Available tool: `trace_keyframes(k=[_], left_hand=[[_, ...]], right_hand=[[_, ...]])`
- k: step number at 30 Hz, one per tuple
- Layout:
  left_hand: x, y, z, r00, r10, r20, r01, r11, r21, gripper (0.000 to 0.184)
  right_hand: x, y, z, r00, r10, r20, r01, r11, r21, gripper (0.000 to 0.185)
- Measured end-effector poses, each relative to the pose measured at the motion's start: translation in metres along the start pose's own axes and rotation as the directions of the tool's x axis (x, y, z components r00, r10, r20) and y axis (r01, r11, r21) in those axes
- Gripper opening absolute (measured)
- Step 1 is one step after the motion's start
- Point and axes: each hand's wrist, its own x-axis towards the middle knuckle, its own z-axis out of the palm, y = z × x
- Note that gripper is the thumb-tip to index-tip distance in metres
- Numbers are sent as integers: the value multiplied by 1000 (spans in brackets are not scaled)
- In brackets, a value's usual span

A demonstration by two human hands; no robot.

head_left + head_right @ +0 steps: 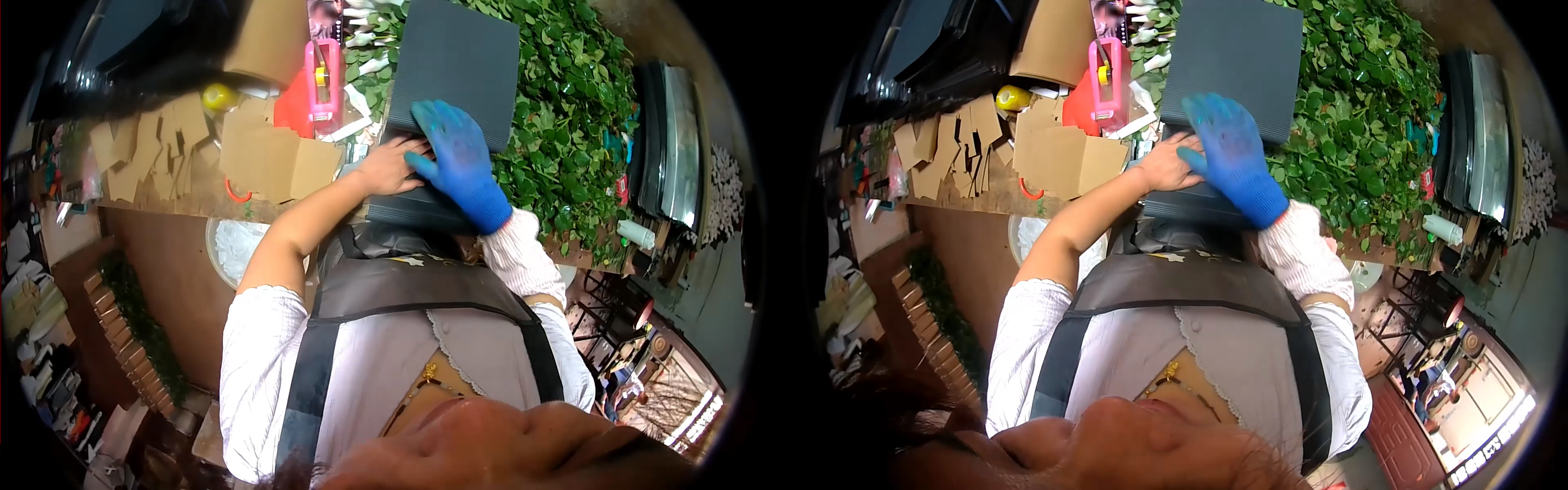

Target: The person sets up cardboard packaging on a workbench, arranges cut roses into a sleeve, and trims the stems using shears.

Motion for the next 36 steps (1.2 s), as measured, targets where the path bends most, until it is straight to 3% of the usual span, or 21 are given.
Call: trace_keyframes(k=[1,3,6,9,10,11,12,14,15,16,19,22,25,26,29,31,33,34,36], left_hand=[[-1,-2,7,999,30,-35,-30,999,18,53],[-4,0,6,988,38,-150,-32,999,39,51],[-3,-5,15,968,72,-241,-61,997,54,52],[-4,0,-1,995,-39,87,44,997,-65,57],[-5,7,-14,998,-51,-46,49,998,-24,56],[-4,-12,49,971,33,-238,-45,998,-44,56],[0,-11,47,963,-6,-270,-18,996,-85,56],[-3,-5,35,959,-91,-269,46,984,-169,56],[-4,-5,36,957,-111,-268,58,978,-199,56],[-9,-5,37,954,-128,-272,69,974,-215,56],[-16,-2,39,945,-166,-282,88,959,-268,56],[-17,-5,41,933,-191,-304,94,948,-305,57],[-14,-7,44,923,-220,-316,107,935,-337,57],[-13,-7,44,924,-218,-315,105,935,-339,57],[-12,-9,45,925,-220,-310,104,931,-351,57],[-14,-12,47,927,-218,-303,102,928,-357,57],[-12,-16,53,933,-207,-294,89,925,-369,58],[-10,-17,55,939,-189,-289,74,927,-367,58],[-4,-4,6,963,-68,-260,-8,960,-281,58]], right_hand=[[3,5,15,974,102,201,-96,995,-35,39],[7,10,46,777,300,553,-253,954,-162,46],[29,15,35,608,314,729,-303,941,-153,53],[30,-7,27,916,47,397,-43,999,-19,53],[39,-20,33,953,-47,298,-11,982,191,53],[47,-41,39,951,-97,294,38,979,200,51],[56,-66,41,963,-209,171,147,936,318,46],[69,-96,87,857,-488,162,369,803,467,42],[79,-118,99,794,-543,273,422,816,396,44],[76,-128,136,769,-622,148,550,762,341,41],[93,-160,188,672,-738,55,710,664,237,39],[101,-157,222,646,-744,173,702,667,248,33],[119,-143,194,550,-792,265,740,609,286,28],[118,-134,181,618,-780,99,733,617,288,23],[98,-106,110,752,-607,256,504,780,370,26],[70,-83,60,892,-444,88,350,799,489,25],[19,-54,43,973,-173,155,58,825,562,25],[-6,-38,39,946,-53,318,-129,843,522,24],[-52,-11,33,776,189,601,-480,796,370,27]])
